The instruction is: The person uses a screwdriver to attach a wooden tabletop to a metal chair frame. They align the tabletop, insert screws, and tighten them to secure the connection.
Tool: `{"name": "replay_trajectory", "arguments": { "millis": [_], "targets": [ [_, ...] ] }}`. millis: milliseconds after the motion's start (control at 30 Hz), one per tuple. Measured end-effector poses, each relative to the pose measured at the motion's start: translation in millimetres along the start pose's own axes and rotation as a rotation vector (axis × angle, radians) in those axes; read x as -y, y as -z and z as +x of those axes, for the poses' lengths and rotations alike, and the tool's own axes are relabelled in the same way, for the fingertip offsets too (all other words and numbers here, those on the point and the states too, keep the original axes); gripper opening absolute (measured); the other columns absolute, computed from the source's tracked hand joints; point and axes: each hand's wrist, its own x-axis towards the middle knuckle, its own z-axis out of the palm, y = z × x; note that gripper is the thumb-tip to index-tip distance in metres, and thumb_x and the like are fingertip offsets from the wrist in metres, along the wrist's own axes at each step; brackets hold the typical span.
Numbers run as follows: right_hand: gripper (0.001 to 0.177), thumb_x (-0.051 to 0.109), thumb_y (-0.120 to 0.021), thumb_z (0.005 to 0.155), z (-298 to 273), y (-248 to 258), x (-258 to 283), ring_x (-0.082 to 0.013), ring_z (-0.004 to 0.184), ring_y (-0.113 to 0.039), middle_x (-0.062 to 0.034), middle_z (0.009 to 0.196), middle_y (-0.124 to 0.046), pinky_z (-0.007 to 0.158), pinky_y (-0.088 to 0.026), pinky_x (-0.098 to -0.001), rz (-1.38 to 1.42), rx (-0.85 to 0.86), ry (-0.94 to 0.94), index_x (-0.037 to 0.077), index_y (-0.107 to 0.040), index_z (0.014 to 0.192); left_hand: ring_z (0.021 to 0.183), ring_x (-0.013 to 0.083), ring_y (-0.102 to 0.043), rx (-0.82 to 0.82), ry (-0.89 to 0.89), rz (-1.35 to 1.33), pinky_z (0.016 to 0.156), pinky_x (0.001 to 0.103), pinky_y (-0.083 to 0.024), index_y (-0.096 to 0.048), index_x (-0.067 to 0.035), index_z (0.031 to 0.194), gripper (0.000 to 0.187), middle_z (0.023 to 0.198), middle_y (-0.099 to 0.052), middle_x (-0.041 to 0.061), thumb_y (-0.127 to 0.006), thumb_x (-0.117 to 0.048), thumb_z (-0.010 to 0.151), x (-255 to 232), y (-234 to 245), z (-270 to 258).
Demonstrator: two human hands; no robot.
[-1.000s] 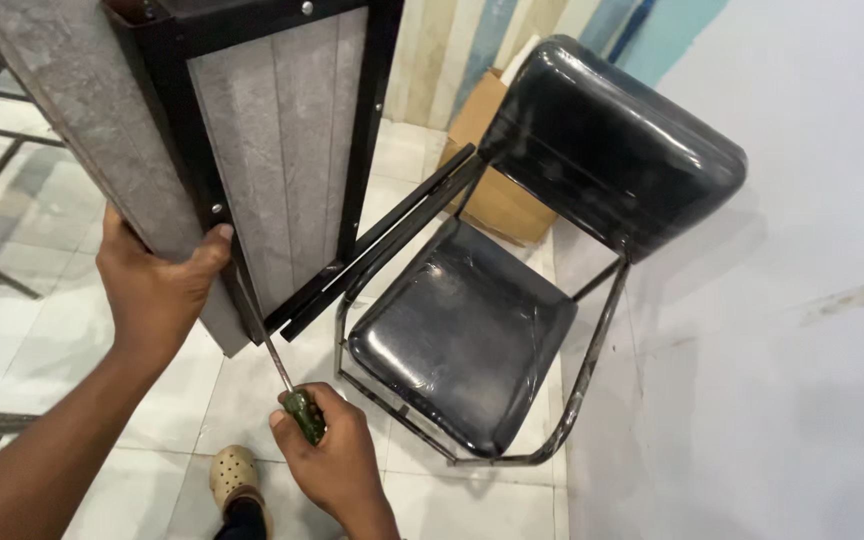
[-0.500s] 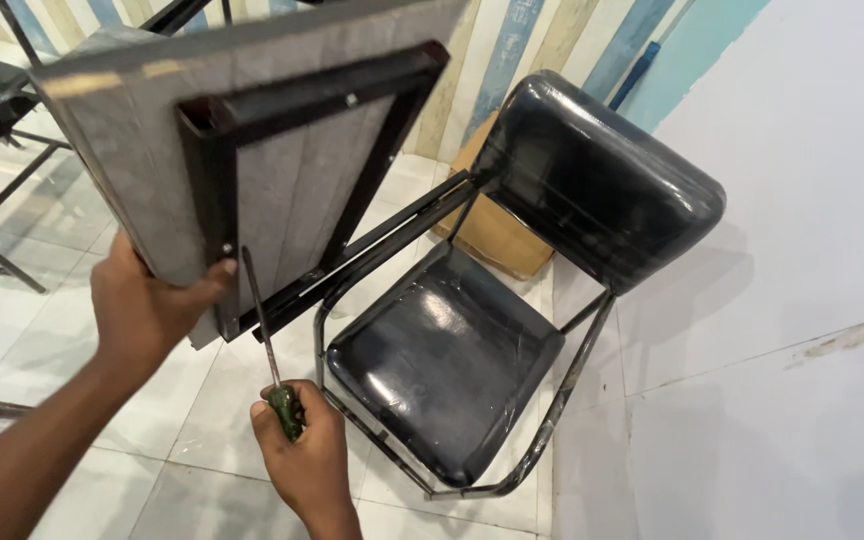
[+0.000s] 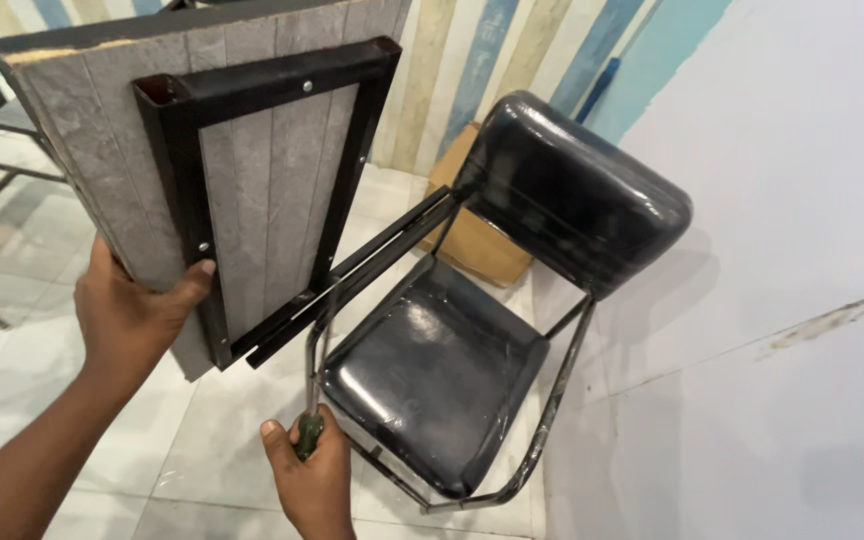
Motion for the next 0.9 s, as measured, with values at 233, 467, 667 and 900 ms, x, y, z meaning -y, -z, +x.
{"name": "replay_trajectory", "arguments": {
  "millis": [233, 467, 667, 900],
  "targets": [
    [0.044, 0.040, -0.076, 0.090, 8.1, -35.0, 10.1, -0.0102, 0.062, -0.062, -0.0019, 0.072, -0.056, 0.049, -0.051, -0.0260, 0.283, -0.100, 0.150, 0.010, -0.044, 0.085, 0.078, 0.0296, -0.075, 0.108, 0.100, 0.068, 0.070, 0.040, -0.058, -0.062, 0.000, 0.114, 0.056, 0.091, -0.075, 0.018, -0.091, -0.029, 0.076, 4.6, 8.2, 15.1],
    [0.040, 0.044, -0.063, 0.096, 7.7, -79.5, 45.6, -0.0134, 0.074, -0.064, -0.0051, 0.087, -0.061, 0.063, -0.057, -0.0291, 0.240, -0.311, 0.278, 0.007, -0.054, 0.108, 0.073, 0.0214, -0.074, 0.502, 0.145, -0.192, 0.063, 0.036, -0.057, -0.074, -0.003, 0.104, 0.043, 0.086, -0.077, 0.012, -0.085, -0.037, 0.081, 44.7, 31.8, 68.3],
    [0.054, 0.040, -0.065, 0.098, 27.0, -125.0, 70.5, -0.0142, 0.105, -0.063, -0.0059, 0.132, -0.065, 0.093, -0.053, -0.0313, 0.012, -0.531, 0.443, 0.007, -0.059, 0.139, 0.063, 0.0225, -0.070, 0.695, 0.210, -0.150, 0.060, 0.036, -0.053, -0.076, -0.001, 0.103, 0.047, 0.073, -0.075, 0.016, -0.079, -0.044, 0.085, 68.9, 34.0, 87.3],
    [0.066, 0.024, -0.073, 0.099, 49.0, -175.6, 58.5, -0.0228, 0.093, -0.046, -0.0380, 0.134, -0.062, 0.086, -0.042, -0.0396, 0.365, -0.516, 0.037, 0.013, -0.057, 0.163, 0.059, 0.0168, -0.064, 0.690, 0.185, -0.339, 0.057, 0.032, -0.049, -0.074, -0.003, 0.102, 0.046, 0.070, -0.072, 0.010, -0.073, -0.047, 0.088, 61.4, 35.6, 79.7]
  ]
}}
